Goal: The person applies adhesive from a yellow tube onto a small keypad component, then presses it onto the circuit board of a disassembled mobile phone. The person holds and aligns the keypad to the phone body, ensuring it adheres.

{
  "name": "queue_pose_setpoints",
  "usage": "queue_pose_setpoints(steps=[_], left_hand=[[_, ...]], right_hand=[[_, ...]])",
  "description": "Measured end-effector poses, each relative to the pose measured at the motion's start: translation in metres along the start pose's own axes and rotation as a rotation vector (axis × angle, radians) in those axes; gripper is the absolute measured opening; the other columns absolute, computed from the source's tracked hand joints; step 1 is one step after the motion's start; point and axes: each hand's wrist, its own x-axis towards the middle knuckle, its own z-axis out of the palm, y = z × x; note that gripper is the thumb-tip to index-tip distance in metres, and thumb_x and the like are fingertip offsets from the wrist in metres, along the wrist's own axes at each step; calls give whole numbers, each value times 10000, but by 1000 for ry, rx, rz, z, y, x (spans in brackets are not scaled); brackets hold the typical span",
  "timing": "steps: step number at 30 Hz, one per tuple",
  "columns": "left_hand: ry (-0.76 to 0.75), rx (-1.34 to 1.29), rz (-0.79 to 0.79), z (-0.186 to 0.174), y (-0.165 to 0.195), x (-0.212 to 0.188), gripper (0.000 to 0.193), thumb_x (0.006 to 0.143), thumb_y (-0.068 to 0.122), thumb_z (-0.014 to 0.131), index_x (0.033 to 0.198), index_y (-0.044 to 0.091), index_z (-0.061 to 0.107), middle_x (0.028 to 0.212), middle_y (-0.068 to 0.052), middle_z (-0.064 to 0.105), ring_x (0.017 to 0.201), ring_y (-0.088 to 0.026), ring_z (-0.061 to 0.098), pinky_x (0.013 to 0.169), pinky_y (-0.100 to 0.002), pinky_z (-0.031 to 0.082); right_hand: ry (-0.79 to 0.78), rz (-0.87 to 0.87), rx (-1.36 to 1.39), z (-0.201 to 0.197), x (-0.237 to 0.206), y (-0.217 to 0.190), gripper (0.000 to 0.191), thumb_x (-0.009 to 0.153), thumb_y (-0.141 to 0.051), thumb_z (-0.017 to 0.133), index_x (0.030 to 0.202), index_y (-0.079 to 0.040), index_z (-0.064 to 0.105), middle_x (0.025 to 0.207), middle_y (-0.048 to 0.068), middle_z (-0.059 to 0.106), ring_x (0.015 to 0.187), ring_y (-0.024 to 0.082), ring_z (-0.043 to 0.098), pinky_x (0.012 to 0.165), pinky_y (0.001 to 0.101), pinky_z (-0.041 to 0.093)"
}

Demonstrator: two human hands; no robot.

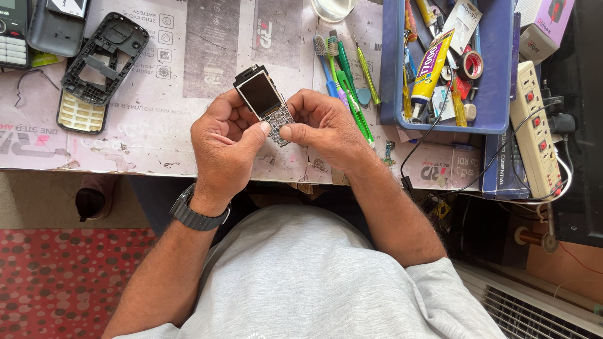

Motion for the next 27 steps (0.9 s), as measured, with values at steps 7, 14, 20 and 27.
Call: queue_pose_setpoints(steps=[7,14,20,27], left_hand=[[-21,-29,5,1,1,1,408,946,-88,648,1345,-77,563,1137,-97,703,997,-105,688,906,-253,592],[-15,-32,-8,1,0,0,420,933,-95,643,1345,-76,568,1128,-97,702,980,-104,684,894,-251,590],[-13,18,-18,0,-1,0,419,926,-94,646,1339,-75,578,1109,-101,707,964,-104,687,876,-252,598],[-14,-28,-9,1,-1,0,425,926,-94,642,1344,-76,566,1145,-104,704,992,-107,690,911,-258,599]], right_hand=[[120,-64,-176,10,1,9,254,934,-260,802,961,-52,659,836,-46,613,767,43,534,667,217,452],[22,-86,-93,0,0,8,262,999,-307,734,1003,-55,662,877,-53,593,807,40,493,707,207,410],[122,-55,-158,6,2,14,221,1006,-254,708,970,-38,675,821,-45,571,744,52,476,645,217,386],[48,-55,-59,0,0,10,201,1001,-223,660,1048,-29,678,909,-38,607,834,53,514,740,215,440]])
